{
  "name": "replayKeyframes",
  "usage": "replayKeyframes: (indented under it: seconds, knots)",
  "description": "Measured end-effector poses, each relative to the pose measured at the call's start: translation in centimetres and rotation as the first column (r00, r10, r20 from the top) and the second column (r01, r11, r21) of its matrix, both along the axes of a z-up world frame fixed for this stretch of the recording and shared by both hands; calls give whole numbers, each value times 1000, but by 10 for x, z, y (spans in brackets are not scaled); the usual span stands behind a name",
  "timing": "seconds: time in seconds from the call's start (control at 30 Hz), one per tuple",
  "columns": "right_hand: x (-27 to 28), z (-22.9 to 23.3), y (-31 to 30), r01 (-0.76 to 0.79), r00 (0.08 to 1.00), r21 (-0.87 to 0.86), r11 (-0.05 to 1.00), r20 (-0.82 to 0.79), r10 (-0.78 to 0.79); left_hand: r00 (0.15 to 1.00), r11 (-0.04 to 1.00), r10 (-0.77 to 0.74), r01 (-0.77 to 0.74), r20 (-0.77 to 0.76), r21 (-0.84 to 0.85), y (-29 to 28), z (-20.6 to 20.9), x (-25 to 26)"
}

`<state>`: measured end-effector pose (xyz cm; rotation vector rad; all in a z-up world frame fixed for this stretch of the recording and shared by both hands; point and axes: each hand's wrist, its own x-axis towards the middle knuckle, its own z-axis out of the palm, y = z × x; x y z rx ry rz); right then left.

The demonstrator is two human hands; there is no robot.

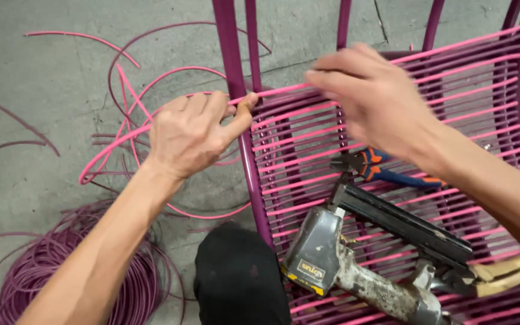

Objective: Attaching and securing pink plastic weaving strips to a purple metal chair frame using a pneumatic stapler and pliers.

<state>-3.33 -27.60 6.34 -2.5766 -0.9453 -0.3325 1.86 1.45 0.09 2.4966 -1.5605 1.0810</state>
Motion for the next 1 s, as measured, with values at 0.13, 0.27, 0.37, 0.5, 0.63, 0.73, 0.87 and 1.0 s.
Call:
replayKeyframes:
  seconds: [0.13, 0.27, 0.37, 0.5, 0.63, 0.73, 0.87, 1.0]
  knots:
    - [-61, 9, -21, 421, 872, -150, 895, -204, -444, 999, 1000, 29, -29, -17, -8, -1, -2, -4]
    - [-105, -8, -37, 250, 939, -320, 914, -149, -309, 1000, 999, 29, -29, -3, -45, -6, -3, -3]
    - [-130, -22, -62, 205, 952, -358, 911, -142, -270, 998, 998, 51, -52, -26, -41, -3, -3, -9]
    - [-163, -24, -105, 412, 752, -422, 807, -342, -563, 998, 997, 60, -62, -31, -49, -5, -6, -9]
    - [-217, -57, -171, 488, 618, -475, 732, -405, -674, 997, 997, 78, -79, -27, -24, -5, -5, -10]
    - [-235, -62, -184, 494, 671, -434, 753, -360, -648, 997, 997, 64, -65, -36, -28, -6, -3, -9]
    - [-220, -6, -71, 510, 749, 43, 859, -512, -419, 997, 997, 64, -65, -31, -43, -7, -2, -10]
    - [-219, -30, -16, 70, 447, -449, 891, -784, -430, 996, 994, 72, -76, -62, -73, -8, 0, -11]
